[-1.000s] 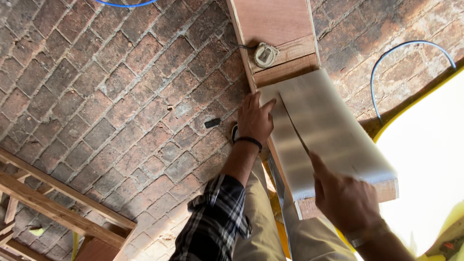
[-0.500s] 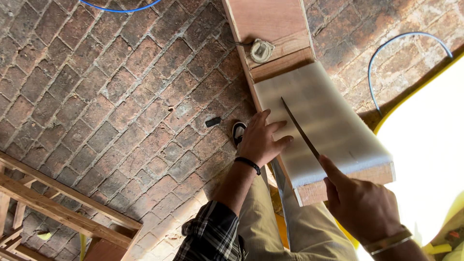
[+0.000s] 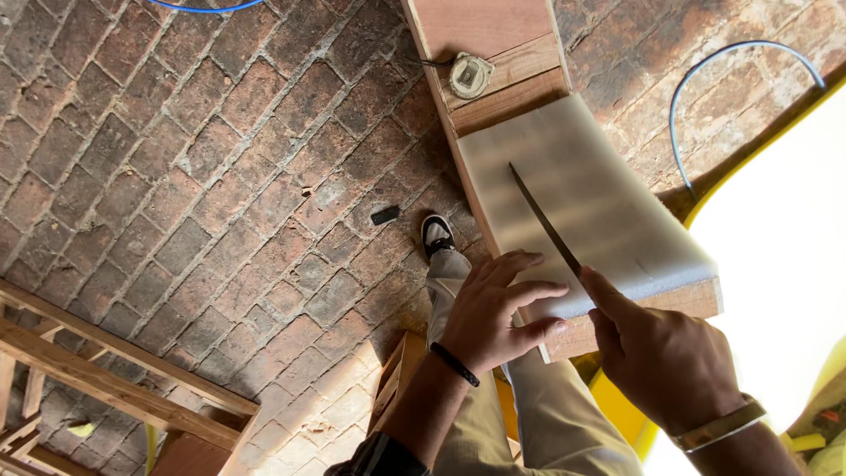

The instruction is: The person cuts a piece of white foam using a knife and a metal ruler as a guide. They measure and trim the foam to fit a wooden frame, then place the cut piece into the frame.

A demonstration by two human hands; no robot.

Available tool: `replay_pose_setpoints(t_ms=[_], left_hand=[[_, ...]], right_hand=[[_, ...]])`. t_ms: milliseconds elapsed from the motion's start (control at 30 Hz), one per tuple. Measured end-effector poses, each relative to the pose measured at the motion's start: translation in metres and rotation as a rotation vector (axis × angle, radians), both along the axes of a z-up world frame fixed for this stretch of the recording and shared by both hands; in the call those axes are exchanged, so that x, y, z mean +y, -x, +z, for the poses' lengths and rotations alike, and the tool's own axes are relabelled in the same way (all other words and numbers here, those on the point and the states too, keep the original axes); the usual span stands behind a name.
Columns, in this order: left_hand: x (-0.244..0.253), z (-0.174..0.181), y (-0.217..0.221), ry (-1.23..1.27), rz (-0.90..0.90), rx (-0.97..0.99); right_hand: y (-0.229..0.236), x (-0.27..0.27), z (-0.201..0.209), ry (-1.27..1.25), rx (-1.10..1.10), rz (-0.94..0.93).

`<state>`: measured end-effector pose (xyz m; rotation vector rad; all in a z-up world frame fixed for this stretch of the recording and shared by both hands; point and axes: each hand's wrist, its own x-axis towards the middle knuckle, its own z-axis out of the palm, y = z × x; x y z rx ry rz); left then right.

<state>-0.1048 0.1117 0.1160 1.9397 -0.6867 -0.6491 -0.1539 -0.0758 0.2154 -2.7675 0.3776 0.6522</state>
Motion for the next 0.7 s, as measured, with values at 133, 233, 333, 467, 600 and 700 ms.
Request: replay_pose_setpoints(t_ms=[133,233,333,467,600,700], left_hand=[[0.005,0.007,-0.003,-0.025,-0.034,0.020],[0.006,0.015,-0.004,-0.008,-0.034,0.099],[0.008,0.016,-0.008,0.023,-0.029,0.172],[0.008,0.015,-0.005,-0.010,-0.010,0.226],[0.000,0.013,-0.007,-0.031,0.020,0.244],[0.001,0.012,-0.003,-0.040,0.023,0.228]], right_hand=[[0.005,0.006,-0.003,0.045,0.128,-0.019],[0.009,0.009,-0.001,0.017,0.123,-0.005],[0.014,0.013,-0.004,0.031,0.111,0.000],[0.034,0.017,-0.002,0.056,0.091,0.031],[0.050,0.011,0.014,0.074,0.275,0.019],[0.071,0.008,0.031,0.132,0.605,0.081]])
